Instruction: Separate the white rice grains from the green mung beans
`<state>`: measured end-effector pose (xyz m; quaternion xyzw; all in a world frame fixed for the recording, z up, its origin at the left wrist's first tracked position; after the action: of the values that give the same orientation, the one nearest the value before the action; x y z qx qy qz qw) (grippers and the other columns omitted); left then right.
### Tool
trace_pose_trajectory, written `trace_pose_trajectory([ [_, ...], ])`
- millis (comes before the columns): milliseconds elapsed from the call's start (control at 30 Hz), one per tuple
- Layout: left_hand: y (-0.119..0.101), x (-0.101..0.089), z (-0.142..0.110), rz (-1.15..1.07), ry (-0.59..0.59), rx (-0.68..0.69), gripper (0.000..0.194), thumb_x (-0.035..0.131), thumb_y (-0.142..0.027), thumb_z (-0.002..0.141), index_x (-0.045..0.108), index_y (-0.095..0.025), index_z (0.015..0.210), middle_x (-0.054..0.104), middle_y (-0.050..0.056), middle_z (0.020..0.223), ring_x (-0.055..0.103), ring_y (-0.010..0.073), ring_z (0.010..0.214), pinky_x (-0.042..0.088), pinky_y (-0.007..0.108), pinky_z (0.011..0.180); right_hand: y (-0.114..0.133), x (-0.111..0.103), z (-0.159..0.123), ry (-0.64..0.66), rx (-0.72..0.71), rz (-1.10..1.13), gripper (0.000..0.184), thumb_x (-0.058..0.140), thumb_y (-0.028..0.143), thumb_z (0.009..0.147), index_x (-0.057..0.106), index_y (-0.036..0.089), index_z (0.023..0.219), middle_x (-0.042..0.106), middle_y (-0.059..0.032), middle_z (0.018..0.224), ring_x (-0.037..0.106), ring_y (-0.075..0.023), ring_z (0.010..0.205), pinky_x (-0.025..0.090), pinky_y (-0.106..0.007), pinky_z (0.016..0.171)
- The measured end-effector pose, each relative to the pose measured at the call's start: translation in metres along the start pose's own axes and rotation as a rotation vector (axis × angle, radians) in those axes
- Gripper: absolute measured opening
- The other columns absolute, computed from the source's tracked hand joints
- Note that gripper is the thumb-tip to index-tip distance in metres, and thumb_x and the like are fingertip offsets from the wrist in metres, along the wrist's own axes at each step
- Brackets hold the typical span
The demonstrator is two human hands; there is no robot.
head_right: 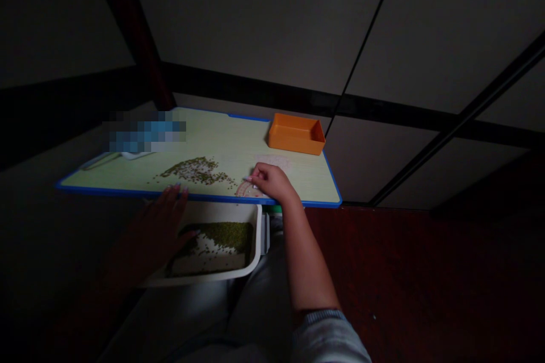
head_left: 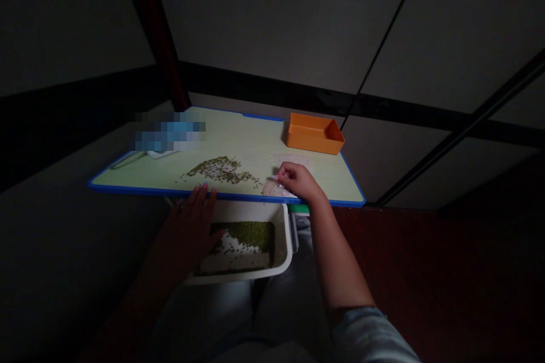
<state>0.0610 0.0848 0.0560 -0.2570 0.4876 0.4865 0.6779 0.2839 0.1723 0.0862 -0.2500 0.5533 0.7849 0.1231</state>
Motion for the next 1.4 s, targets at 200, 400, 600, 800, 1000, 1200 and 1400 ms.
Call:
trace_pose_trajectory([
  [200,0.002,0.003,-0.001,-0.051,-0.012,0.003,0.078,0.036,-0.049,0.083,0.020,-0.006,0.146,0.028,0.025,0.155,0.027,0.0375,0.144,0.029,0.057,0.111,-0.001,-0.007,0.000,-0.075,0.003,0.022,0.022,0.060,0.039,0.080,0.051,0.020,0.072,0.045,0.0066,0.056,0.039,-0.0089,0.052,0.027,-0.022,0.050],
  [400,0.001,0.002,-0.001,-0.034,-0.005,0.006,0.078,0.037,-0.048,0.084,0.020,-0.005,0.146,0.025,0.025,0.155,0.025,0.0375,0.144,0.029,0.057,0.111,-0.002,-0.010,0.001,-0.100,0.006,-0.022,0.023,0.058,0.040,0.081,0.050,0.021,0.072,0.049,0.0060,0.056,0.042,-0.0100,0.052,0.027,-0.022,0.051],
  [600,0.000,-0.001,-0.001,-0.028,0.002,0.003,0.079,0.041,-0.045,0.083,0.018,-0.006,0.147,0.026,0.025,0.155,0.026,0.0372,0.144,0.029,0.056,0.111,0.004,-0.006,0.002,-0.080,-0.020,-0.097,0.022,0.058,0.039,0.082,0.052,0.020,0.072,0.050,0.0051,0.057,0.043,-0.0105,0.053,0.027,-0.023,0.052],
  [800,0.000,0.001,0.000,-0.036,-0.020,0.001,0.079,0.042,-0.045,0.083,0.020,-0.004,0.146,0.027,0.028,0.154,0.027,0.0389,0.143,0.030,0.057,0.110,0.013,0.004,0.003,-0.018,-0.051,-0.112,0.021,0.059,0.037,0.082,0.055,0.019,0.071,0.051,0.0042,0.059,0.043,-0.0104,0.056,0.029,-0.022,0.054],
  [1000,0.000,0.002,-0.001,-0.029,-0.015,0.005,0.080,0.041,-0.046,0.083,0.016,-0.005,0.147,0.025,0.027,0.155,0.025,0.0382,0.144,0.031,0.056,0.110,0.004,-0.003,0.003,-0.084,-0.028,0.032,0.023,0.060,0.040,0.080,0.052,0.021,0.071,0.043,0.0067,0.055,0.038,-0.0101,0.051,0.028,-0.022,0.051],
  [1200,0.001,0.001,-0.002,-0.036,-0.021,-0.002,0.079,0.040,-0.046,0.084,0.016,-0.006,0.147,0.025,0.026,0.155,0.026,0.0375,0.144,0.029,0.057,0.111,-0.001,-0.030,-0.001,-0.333,0.034,-0.141,0.023,0.057,0.039,0.083,0.049,0.022,0.070,0.051,0.0038,0.060,0.046,-0.0125,0.058,0.032,-0.023,0.057],
  [1400,0.002,0.002,0.000,-0.032,0.013,-0.007,0.079,0.043,-0.046,0.082,0.021,-0.004,0.146,0.026,0.026,0.155,0.027,0.0381,0.144,0.030,0.056,0.110,0.003,-0.033,-0.001,-0.339,0.038,-0.280,0.020,0.056,0.036,0.084,0.050,0.022,0.071,0.055,0.0020,0.064,0.048,-0.0138,0.061,0.031,-0.024,0.059],
])
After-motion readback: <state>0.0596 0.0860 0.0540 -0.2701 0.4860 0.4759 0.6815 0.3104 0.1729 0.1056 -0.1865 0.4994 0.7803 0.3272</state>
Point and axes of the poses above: each hand's wrist, its own z-axis towards the middle knuckle, its own x-axis out of the palm, y = z × x, the point moved 10 cm from there along z, towards the middle knuckle
